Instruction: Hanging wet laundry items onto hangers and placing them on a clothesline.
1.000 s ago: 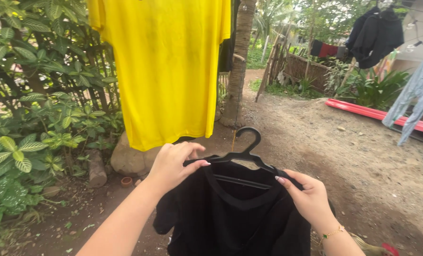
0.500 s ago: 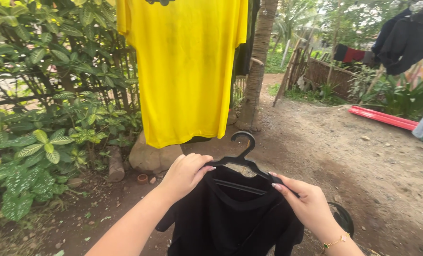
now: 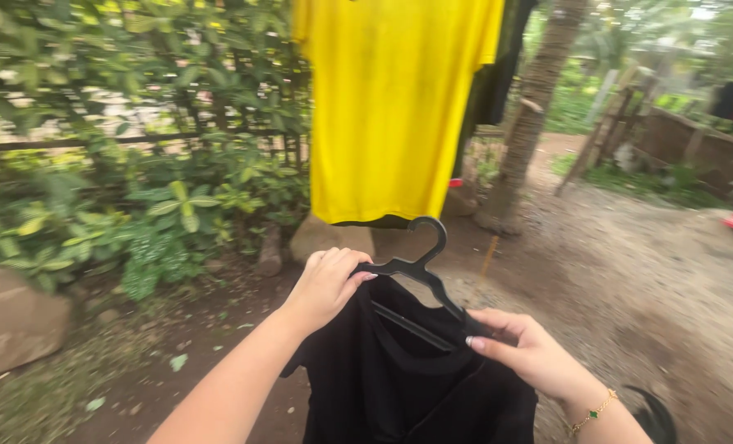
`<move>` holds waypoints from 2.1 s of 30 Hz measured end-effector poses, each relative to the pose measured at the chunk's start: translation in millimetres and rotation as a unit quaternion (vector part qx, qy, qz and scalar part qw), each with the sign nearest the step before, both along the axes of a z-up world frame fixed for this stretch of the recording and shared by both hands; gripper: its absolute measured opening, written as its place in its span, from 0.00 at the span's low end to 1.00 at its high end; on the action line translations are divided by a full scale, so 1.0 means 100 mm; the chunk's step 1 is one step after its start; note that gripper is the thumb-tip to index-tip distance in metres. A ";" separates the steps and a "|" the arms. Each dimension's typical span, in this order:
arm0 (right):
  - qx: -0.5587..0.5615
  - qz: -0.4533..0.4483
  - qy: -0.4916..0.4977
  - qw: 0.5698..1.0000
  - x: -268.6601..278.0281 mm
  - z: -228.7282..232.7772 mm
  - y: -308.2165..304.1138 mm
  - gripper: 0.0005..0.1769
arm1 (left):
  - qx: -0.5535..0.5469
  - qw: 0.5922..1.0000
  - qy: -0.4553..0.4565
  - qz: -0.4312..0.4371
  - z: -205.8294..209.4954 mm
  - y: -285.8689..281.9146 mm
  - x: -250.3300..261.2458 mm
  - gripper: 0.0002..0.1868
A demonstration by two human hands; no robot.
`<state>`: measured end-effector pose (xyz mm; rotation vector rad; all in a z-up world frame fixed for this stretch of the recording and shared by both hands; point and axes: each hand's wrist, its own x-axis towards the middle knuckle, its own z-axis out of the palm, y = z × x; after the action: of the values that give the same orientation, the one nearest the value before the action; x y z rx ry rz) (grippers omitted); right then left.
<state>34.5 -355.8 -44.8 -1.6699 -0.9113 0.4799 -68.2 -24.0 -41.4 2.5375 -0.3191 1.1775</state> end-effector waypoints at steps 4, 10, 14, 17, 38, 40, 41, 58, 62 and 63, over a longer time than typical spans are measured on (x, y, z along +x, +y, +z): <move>0.032 0.137 0.058 0.988 -0.19 0.08 0.21 0.34 | 0.012 0.998 0.011 0.057 -0.08 0.17 -0.23 0.10; 0.139 0.237 0.111 0.955 -0.70 0.39 0.66 0.46 | -0.090 0.986 0.038 0.133 0.11 0.51 -0.70 0.13; 0.197 0.237 0.237 0.921 -0.95 0.51 1.03 0.45 | -0.106 0.974 0.043 0.194 0.37 0.66 -1.00 0.17; 0.211 0.232 0.269 0.911 -1.11 0.67 1.32 0.43 | -0.116 0.963 0.026 0.241 0.59 0.72 -1.21 0.19; 0.352 0.204 0.231 0.884 -2.10 1.98 3.06 0.28 | -0.209 0.977 0.014 0.043 2.07 0.75 -2.22 0.37; 0.370 0.217 0.230 0.874 -2.14 2.07 3.19 0.26 | -0.216 0.976 0.021 0.019 2.18 0.76 -2.33 0.38; 0.382 0.251 0.237 0.857 -2.13 2.10 3.26 0.24 | -0.164 0.984 0.010 0.065 2.24 0.79 -2.38 0.41; 0.499 0.397 0.106 0.763 -2.50 3.26 4.27 0.34 | -0.106 0.982 -0.155 -0.036 3.13 1.42 -2.73 0.40; 0.501 0.435 0.100 0.741 -2.53 3.47 4.55 0.38 | -0.046 0.974 -0.200 0.098 3.29 1.53 -2.71 0.34; 0.498 0.441 0.099 0.740 -2.55 3.52 4.61 0.38 | -0.009 0.967 -0.223 0.124 3.32 1.59 -2.71 0.31</move>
<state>-220.8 105.1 307.3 -0.1246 -1.4282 0.6065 -339.0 135.3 290.3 2.3225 -0.0914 1.8396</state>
